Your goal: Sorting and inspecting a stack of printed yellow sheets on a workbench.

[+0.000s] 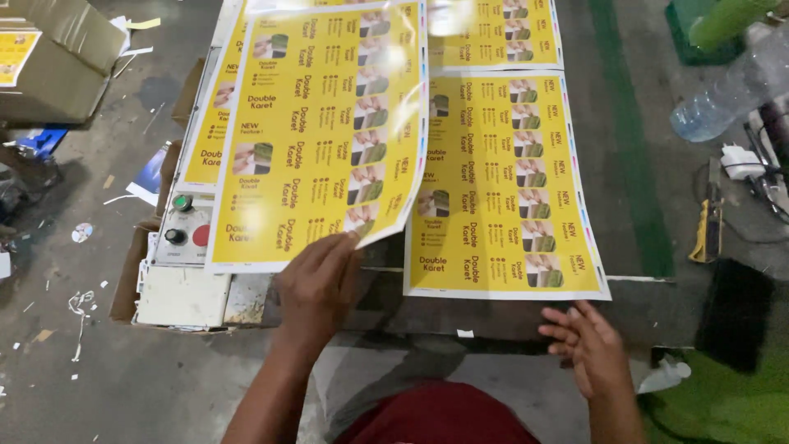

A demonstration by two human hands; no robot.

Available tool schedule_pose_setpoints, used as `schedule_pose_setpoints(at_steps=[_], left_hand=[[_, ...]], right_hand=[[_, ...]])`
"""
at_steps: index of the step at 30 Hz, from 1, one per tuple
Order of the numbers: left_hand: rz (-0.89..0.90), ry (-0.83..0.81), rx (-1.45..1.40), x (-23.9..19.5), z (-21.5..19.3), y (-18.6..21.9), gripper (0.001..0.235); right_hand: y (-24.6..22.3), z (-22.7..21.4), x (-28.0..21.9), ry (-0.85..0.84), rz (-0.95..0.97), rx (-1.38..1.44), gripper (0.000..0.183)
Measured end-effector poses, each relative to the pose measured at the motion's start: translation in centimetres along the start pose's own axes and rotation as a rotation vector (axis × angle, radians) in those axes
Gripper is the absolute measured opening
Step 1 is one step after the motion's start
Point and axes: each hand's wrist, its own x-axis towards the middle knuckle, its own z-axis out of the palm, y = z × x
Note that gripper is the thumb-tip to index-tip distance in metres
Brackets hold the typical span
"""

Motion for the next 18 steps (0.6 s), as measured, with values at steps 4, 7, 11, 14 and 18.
schedule_pose_setpoints(at_steps=[4,7,11,14,18], left_hand=[[0.162,-0.137,-0.172,-2.0,2.8,1.2,0.017],[0.272,-0.235,-0.189,-2.2,4.6,4.8,0.021],[0.336,-0.340,-0.327,-3.2,6.5,8.3,0.024],[0.346,-0.459,-0.407,-3.8,6.2,9.2,0.034],[0.265,-0.557,-0.250,-2.3,5.2,5.1,0.048]], right_hand=[[-3.7,5.2,-5.6,0.056,0.192,-0.091,0.052],[-0.3,5.3,-4.2,-0.178,0.093,-0.111,0.056],[1.8,7.2,-3.6,-0.491,-0.170,-0.122,0.055],[2.4,7.3,-3.4,-0.321,-0.162,0.014,0.043],[2.8,4.1,-2.5,-0.173,-0.126,0.105,0.027]])
